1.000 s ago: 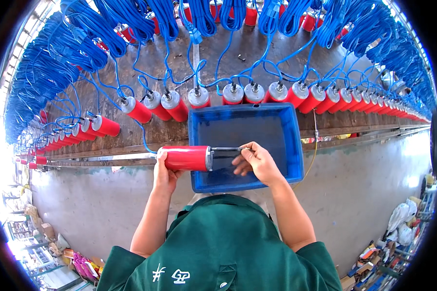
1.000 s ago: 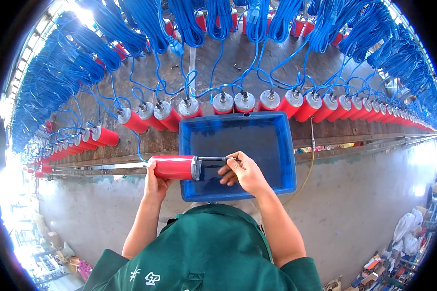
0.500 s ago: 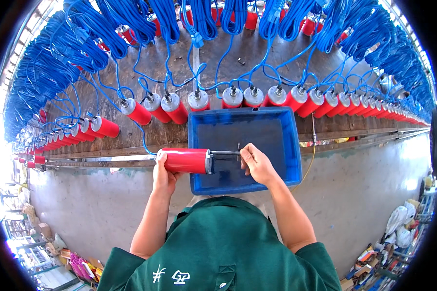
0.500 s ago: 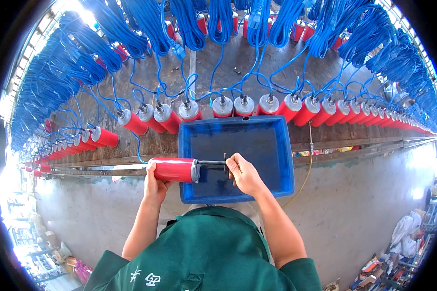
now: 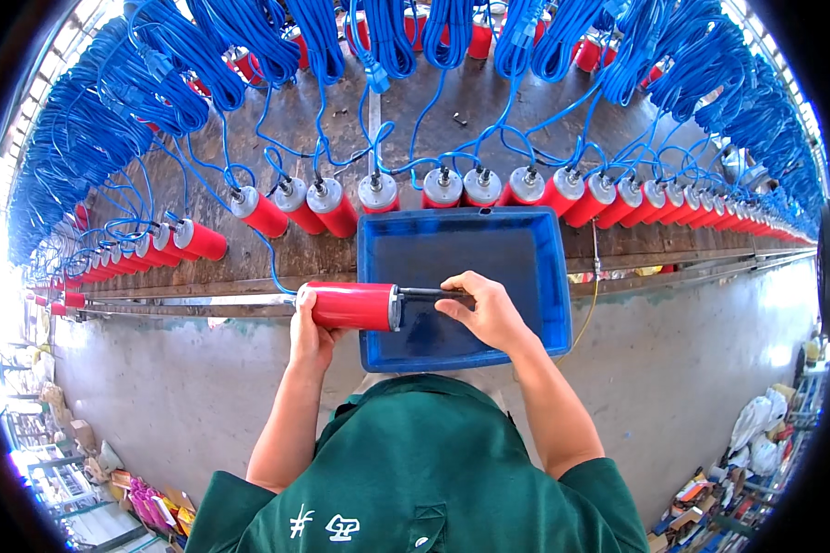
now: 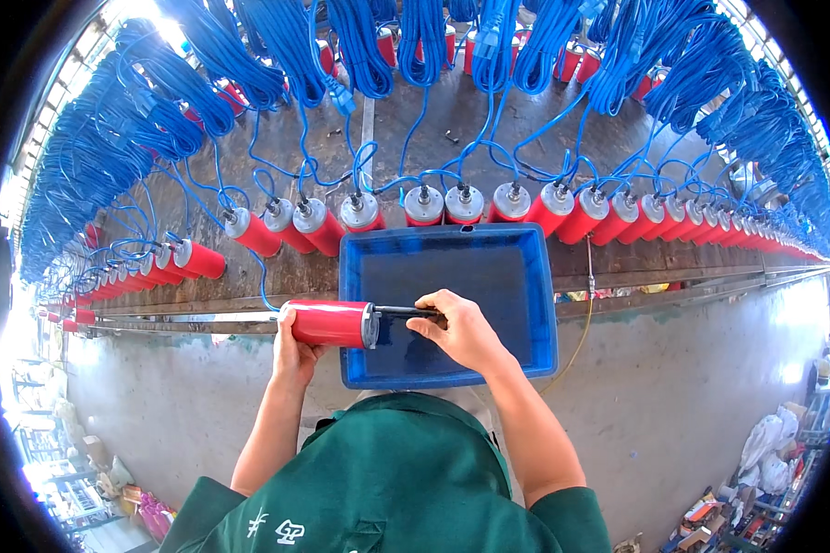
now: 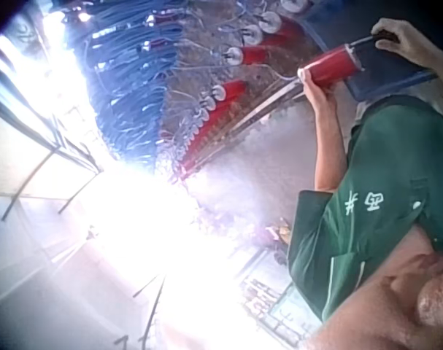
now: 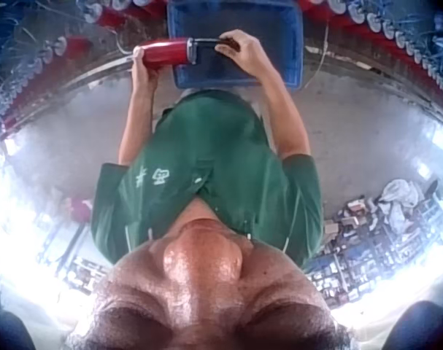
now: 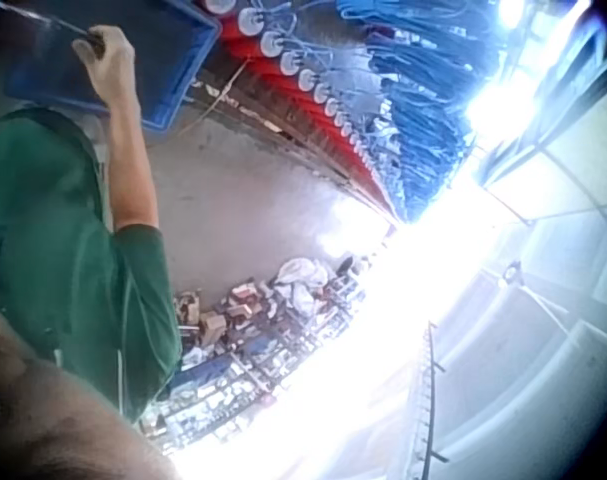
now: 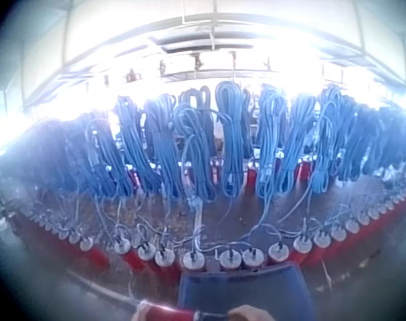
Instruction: The person picks up a red cylinder from a workbench, uses a tool to remove and reinsert internal components, and dips the cylinder and parts into a blue tub of liquid.
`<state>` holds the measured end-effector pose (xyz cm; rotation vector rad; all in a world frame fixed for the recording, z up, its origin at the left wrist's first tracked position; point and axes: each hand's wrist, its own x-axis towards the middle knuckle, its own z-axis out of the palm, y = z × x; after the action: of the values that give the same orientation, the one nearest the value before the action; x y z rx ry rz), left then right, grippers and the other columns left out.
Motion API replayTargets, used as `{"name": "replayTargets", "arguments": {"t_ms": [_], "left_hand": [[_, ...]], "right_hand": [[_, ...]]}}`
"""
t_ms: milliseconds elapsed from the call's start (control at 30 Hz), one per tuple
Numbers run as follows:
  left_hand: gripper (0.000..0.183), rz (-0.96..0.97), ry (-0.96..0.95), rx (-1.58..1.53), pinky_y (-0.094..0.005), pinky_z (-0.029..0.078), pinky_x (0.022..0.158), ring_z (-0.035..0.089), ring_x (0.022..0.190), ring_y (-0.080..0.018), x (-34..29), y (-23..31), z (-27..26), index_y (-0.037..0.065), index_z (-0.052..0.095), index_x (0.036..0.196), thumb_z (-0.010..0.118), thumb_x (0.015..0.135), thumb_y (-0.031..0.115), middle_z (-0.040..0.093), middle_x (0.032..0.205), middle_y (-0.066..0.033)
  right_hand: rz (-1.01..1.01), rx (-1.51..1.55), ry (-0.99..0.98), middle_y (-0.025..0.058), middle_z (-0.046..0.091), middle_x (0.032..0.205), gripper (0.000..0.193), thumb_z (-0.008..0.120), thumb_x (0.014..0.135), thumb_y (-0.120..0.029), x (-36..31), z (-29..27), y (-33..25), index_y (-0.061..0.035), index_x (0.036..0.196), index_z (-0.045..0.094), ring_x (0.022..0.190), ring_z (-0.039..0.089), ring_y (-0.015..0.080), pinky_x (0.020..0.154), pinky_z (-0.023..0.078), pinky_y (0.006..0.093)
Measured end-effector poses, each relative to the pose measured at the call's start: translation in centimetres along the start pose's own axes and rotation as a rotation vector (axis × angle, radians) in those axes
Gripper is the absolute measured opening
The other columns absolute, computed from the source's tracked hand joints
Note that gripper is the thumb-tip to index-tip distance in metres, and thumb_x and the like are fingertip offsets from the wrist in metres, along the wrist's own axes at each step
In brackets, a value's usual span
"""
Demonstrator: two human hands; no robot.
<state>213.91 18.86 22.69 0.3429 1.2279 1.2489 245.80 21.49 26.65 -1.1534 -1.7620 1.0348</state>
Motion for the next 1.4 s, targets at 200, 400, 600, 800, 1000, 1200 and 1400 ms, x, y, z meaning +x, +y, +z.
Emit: {"name": "replayTargets", "arguments": {"t_ms": [200, 400, 600, 800, 1000, 1200, 1400], "left_hand": [[0.059, 0.020, 0.007, 0.004, -0.0483, 0.061, 0.093, 0.071, 0.114, -0.0299, 0.6, -0.3, -0.2, 0.007, 0.056, 0.133, 0.066, 0.098, 0.053, 0.070, 0.126, -0.0152], [0.059, 0.008, 0.002, -0.006, -0.0493, 0.060, 0.095, 0.070, 0.115, -0.0301, 0.5, -0.2, -0.2, 0.008, 0.056, 0.134, 0.066, 0.097, 0.053, 0.070, 0.126, -0.0149], [0.063, 0.011, -0.017, -0.017, -0.0523, 0.060, 0.096, 0.069, 0.117, -0.0310, 0.1, -0.1, 0.4, 0.010, 0.053, 0.138, 0.067, 0.096, 0.055, 0.068, 0.129, -0.0148], [0.064, 0.020, -0.003, -0.021, -0.0517, 0.061, 0.094, 0.069, 0.117, -0.0313, 0.7, -0.5, -0.3, 0.010, 0.053, 0.137, 0.068, 0.095, 0.056, 0.068, 0.128, -0.0146], [0.061, 0.036, 0.003, -0.004, -0.0492, 0.063, 0.090, 0.072, 0.111, -0.0309, 0.3, -0.1, 0.4, 0.006, 0.055, 0.134, 0.066, 0.097, 0.053, 0.070, 0.124, -0.0155], [0.054, 0.047, 0.015, -0.061, -0.0460, 0.065, 0.083, 0.074, 0.104, -0.0295, 0.2, -0.1, 0.8, 0.003, 0.055, 0.131, 0.063, 0.100, 0.047, 0.071, 0.118, -0.0170], [0.054, 0.066, 0.003, -0.055, -0.0477, 0.064, 0.088, 0.073, 0.107, -0.0300, 0.0, 0.0, 1.2, 0.003, 0.055, 0.131, 0.064, 0.100, 0.047, 0.071, 0.119, -0.0172]], "right_hand": [[0.665, 0.416, -0.012, 0.0041, 0.065, 0.066, 0.045, 0.058, 0.110, -0.040, 2.0, 0.8, 0.2, 0.0029, 0.118, 0.068, 0.052, 0.059, 0.0103, 0.051, 0.046, 0.0281], [-0.107, -0.319, -0.061, 0.0157, 0.062, 0.133, 0.045, 0.078, 0.094, -0.032, -0.1, -1.6, -1.2, -0.0065, 0.129, 0.067, 0.120, 0.063, 0.0358, 0.099, 0.055, 0.0416], [0.191, -0.025, 0.023, 0.0104, 0.072, 0.103, 0.032, 0.070, 0.102, -0.028, 0.1, 0.2, 0.9, -0.0019, 0.121, 0.070, 0.084, 0.070, 0.0213, 0.074, 0.057, 0.0346], [0.805, 0.745, -0.058, 0.0078, 0.066, 0.079, 0.039, 0.055, 0.112, -0.034, 1.0, 0.6, 0.7, -0.0022, 0.135, 0.057, 0.053, 0.056, 0.0111, 0.046, 0.043, 0.0246], [-0.015, -0.118, -0.043, 0.0117, 0.068, 0.105, 0.036, 0.067, 0.104, -0.032, -0.3, -0.9, 1.4, -0.0012, 0.124, 0.064, 0.081, 0.070, 0.0206, 0.068, 0.056, 0.0337], [0.467, 0.273, -0.111, 0.0048, 0.066, 0.076, 0.044, 0.070, 0.102, -0.042, 0.1, 0.2, 1.7, 0.0024, 0.099, 0.072, 0.073, 0.068, 0.0198, 0.069, 0.055, 0.0325], [0.611, 0.290, -0.098, 0.0091, 0.068, 0.080, 0.058, 0.071, 0.098, -0.053, 0.5, 0.0, 1.5, 0.0013, 0.116, 0.066, 0.070, 0.069, 0.0224, 0.065, 0.055, 0.0355]]}}
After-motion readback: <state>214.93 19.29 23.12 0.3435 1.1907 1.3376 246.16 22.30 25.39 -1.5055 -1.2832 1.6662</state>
